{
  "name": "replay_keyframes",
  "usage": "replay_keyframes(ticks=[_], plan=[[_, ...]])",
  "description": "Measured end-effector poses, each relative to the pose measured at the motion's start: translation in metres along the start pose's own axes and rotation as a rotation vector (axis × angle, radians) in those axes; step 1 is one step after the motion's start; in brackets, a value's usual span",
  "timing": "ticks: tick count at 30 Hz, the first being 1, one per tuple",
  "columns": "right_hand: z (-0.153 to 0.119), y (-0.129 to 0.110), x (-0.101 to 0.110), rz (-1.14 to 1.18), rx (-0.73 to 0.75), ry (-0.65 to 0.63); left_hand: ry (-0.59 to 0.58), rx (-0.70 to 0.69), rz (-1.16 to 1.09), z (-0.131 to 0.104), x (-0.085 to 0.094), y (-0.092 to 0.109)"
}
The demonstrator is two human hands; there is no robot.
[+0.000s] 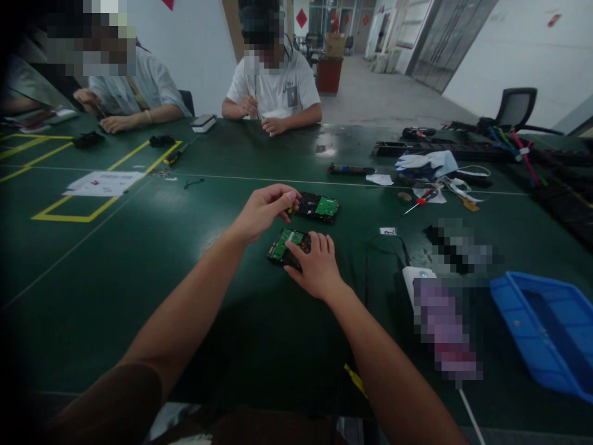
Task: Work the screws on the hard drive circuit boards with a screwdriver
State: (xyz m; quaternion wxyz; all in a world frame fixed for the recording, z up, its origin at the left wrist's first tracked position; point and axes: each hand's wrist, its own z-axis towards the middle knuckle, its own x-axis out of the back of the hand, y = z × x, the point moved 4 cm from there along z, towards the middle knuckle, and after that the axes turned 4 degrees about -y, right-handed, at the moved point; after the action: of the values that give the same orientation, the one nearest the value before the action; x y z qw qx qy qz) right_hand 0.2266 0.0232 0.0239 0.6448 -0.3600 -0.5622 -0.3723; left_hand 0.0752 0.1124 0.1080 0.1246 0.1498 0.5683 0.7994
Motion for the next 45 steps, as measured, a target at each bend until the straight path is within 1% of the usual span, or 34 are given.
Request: replay_keyframes(ticks=[4, 8, 14, 21, 25, 28, 34, 38, 41, 45], plan=[[0.0, 0.0, 0.0, 0.003, -0.002, -0.013, 0.011, 0.006, -0.014, -0.001, 0.0, 0.001], [-0.001, 0.0, 0.001, 0.011, -0.006, 0.008, 0.02, 0.015, -0.038, -0.001, 0.001, 0.001], [-0.002, 0.0, 0.001, 0.022, -0.02, 0.022, 0.009, 0.035, -0.065, 0.0, 0.002, -0.004], [-0.001, 0.0, 0.002, 0.044, -0.023, 0.016, -0.001, 0.031, -0.067, -0.001, 0.001, -0.003], [-0.001, -0.002, 0.001, 0.053, -0.034, 0.018, -0.019, 0.067, -0.118, -0.003, 0.006, -0.004], [0.0, -0.003, 0.001, 0.056, -0.037, 0.009, -0.006, 0.084, -0.155, -0.003, 0.011, -0.004], [0.001, -0.001, 0.004, 0.074, -0.016, 0.008, 0.019, 0.063, -0.194, -0.003, 0.019, -0.006], [0.002, 0.001, 0.002, 0.106, -0.005, -0.006, 0.002, 0.066, -0.206, 0.0, 0.018, -0.008], [0.001, 0.002, 0.004, 0.113, 0.004, 0.014, -0.004, 0.082, -0.183, 0.003, 0.015, -0.008], [-0.001, -0.001, 0.006, 0.131, 0.017, -0.024, -0.037, 0.065, -0.163, 0.002, 0.012, -0.007]])
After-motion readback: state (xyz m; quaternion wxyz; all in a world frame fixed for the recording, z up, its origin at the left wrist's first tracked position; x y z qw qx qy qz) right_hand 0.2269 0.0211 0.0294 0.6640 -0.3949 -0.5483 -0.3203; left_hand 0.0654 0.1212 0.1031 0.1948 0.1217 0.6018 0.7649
